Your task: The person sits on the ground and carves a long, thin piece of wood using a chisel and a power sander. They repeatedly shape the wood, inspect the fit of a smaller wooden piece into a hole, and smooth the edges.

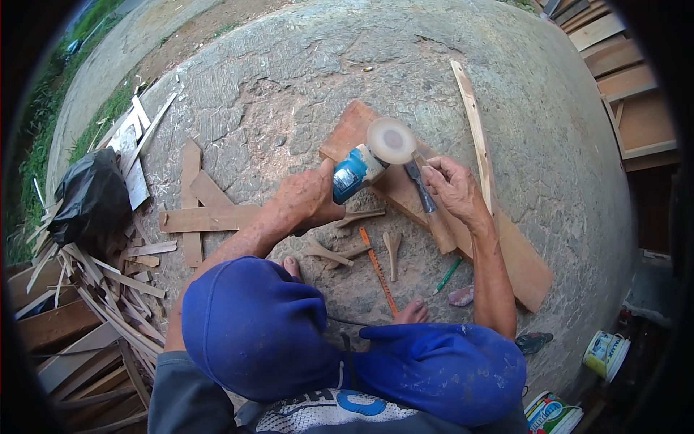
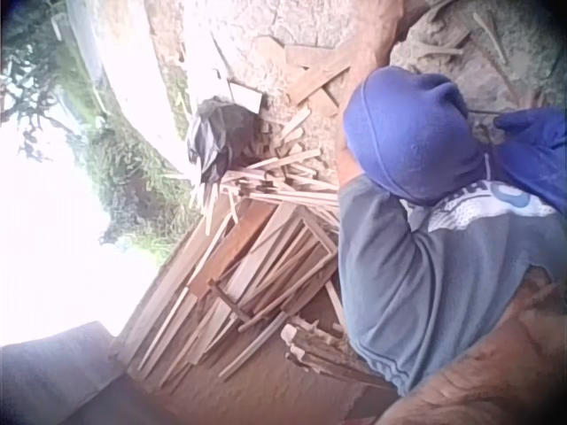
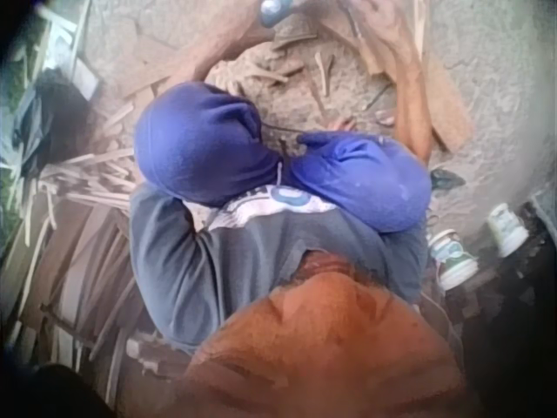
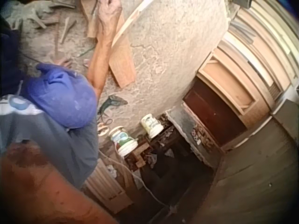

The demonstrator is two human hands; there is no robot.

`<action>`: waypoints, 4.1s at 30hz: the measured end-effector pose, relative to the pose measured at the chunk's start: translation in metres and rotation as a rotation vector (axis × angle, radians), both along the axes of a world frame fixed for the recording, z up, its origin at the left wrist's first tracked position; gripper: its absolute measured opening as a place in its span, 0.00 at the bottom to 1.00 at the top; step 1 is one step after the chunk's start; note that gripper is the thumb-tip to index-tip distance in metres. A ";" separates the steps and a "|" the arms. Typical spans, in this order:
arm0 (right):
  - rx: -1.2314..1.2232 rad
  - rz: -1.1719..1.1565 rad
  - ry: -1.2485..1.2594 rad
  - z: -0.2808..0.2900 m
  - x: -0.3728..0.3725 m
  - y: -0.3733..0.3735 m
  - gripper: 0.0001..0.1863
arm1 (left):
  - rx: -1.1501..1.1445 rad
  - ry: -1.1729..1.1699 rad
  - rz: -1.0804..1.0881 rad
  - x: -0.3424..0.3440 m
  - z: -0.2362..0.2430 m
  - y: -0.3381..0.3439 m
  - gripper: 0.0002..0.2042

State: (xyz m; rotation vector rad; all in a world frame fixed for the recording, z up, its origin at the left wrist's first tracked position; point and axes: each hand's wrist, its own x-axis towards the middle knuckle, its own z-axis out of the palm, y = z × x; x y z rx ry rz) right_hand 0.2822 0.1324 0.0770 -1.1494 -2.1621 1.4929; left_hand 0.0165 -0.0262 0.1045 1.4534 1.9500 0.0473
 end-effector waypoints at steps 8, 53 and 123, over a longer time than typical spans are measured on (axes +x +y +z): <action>0.034 0.036 -0.031 0.008 -0.001 -0.001 0.13 | -0.002 0.002 -0.013 -0.001 0.000 0.000 0.31; -0.043 -0.008 0.062 0.007 -0.001 -0.004 0.14 | 0.011 -0.003 -0.008 -0.001 0.002 0.000 0.32; -0.211 -0.097 0.153 0.013 0.000 -0.005 0.11 | 0.023 -0.009 -0.002 -0.002 0.002 -0.001 0.32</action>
